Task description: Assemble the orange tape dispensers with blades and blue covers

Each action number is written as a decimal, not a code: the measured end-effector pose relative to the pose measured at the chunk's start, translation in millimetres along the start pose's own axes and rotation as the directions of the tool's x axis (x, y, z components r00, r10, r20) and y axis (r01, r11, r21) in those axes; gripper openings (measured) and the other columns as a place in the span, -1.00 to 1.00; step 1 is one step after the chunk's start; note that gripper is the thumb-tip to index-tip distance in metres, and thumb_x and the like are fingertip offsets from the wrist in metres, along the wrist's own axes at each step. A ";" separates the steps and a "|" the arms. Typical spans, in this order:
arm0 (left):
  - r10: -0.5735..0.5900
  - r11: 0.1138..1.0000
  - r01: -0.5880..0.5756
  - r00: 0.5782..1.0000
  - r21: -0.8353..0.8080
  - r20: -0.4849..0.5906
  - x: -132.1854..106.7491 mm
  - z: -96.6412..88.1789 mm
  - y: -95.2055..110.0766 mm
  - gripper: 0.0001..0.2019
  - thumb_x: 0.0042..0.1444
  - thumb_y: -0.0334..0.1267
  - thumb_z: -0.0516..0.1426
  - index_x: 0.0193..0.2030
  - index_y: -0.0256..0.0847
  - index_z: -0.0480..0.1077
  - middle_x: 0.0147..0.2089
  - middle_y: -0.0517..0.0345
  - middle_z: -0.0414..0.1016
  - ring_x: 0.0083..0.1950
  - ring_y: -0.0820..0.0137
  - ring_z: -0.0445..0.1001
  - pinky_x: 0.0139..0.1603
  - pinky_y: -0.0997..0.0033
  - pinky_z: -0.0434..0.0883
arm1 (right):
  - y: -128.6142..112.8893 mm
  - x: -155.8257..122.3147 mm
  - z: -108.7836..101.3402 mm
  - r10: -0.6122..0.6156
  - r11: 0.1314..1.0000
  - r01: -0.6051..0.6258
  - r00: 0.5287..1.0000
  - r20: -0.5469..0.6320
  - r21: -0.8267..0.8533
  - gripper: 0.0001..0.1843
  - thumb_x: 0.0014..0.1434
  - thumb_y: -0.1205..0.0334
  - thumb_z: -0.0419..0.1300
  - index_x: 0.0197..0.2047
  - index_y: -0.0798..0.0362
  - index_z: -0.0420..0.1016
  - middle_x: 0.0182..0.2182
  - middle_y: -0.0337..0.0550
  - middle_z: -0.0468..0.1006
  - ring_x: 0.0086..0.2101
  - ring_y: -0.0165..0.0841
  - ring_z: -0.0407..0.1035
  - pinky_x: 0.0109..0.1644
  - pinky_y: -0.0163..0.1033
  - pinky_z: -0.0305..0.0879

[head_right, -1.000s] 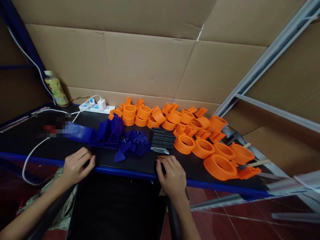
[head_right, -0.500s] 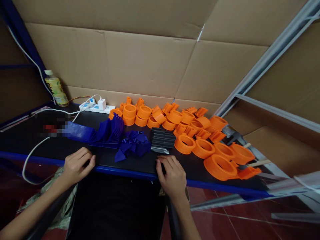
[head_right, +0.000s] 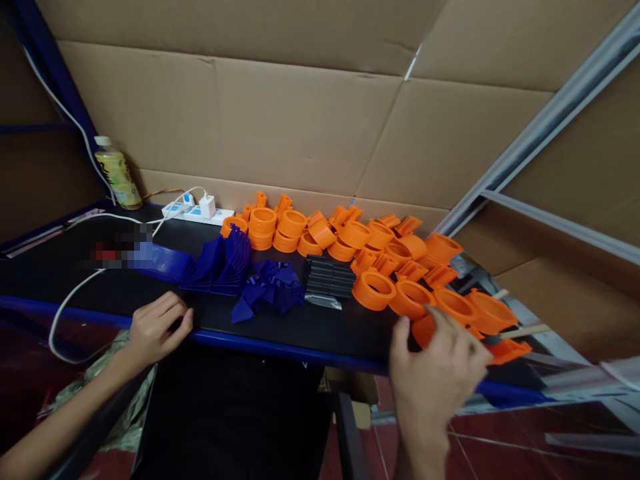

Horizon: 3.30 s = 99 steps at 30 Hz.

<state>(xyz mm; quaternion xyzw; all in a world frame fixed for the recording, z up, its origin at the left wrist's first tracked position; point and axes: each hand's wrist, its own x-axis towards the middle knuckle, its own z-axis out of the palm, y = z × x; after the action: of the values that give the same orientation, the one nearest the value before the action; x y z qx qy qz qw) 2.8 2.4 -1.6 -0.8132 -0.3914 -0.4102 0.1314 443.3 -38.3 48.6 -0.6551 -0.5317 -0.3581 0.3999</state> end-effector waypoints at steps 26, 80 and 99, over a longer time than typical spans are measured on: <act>-0.175 -0.435 0.603 0.671 -0.668 0.720 28.3 -35.1 107.5 -0.31 0.30 -0.03 0.15 0.49 -0.06 0.00 0.13 -0.22 0.55 0.06 0.07 0.59 0.11 0.05 0.43 | -150.1 -41.9 -58.9 -0.823 0.063 -0.133 0.553 0.127 0.989 -0.65 0.47 0.16 -0.02 -0.15 -0.06 0.60 -0.43 -0.23 0.63 -0.29 -0.41 0.55 -0.01 -0.30 0.50; -0.200 -0.305 0.698 0.618 -0.648 0.760 9.0 -10.4 101.3 -0.57 0.25 -0.19 0.23 0.24 -0.15 0.34 -0.25 0.07 0.64 -0.35 0.32 0.65 -0.18 0.34 0.50 | -146.3 15.5 -34.2 -0.618 0.569 -0.142 0.576 0.535 0.810 -0.88 0.32 0.27 0.21 -0.15 -0.01 0.60 -0.25 -0.16 0.59 -0.21 -0.33 0.47 -0.16 -0.24 0.42; -0.203 -0.359 0.715 0.568 -0.600 0.797 10.9 -15.4 99.9 -0.60 0.25 -0.17 0.22 0.19 -0.18 0.34 -0.30 0.03 0.67 -0.39 0.27 0.67 -0.39 0.48 0.43 | -155.2 3.0 -26.8 -0.693 0.539 -0.048 0.541 0.476 0.841 -0.72 0.36 0.25 0.16 0.08 -0.09 0.57 -0.11 -0.10 0.58 -0.09 -0.29 0.45 -0.04 -0.18 0.46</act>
<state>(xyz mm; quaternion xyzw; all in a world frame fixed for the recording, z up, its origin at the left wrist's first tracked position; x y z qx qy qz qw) 72.3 -65.9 27.2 -0.4359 -0.2925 -0.4043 -0.7490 290.1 -43.5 84.8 -0.3704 -0.8711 0.1527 0.2841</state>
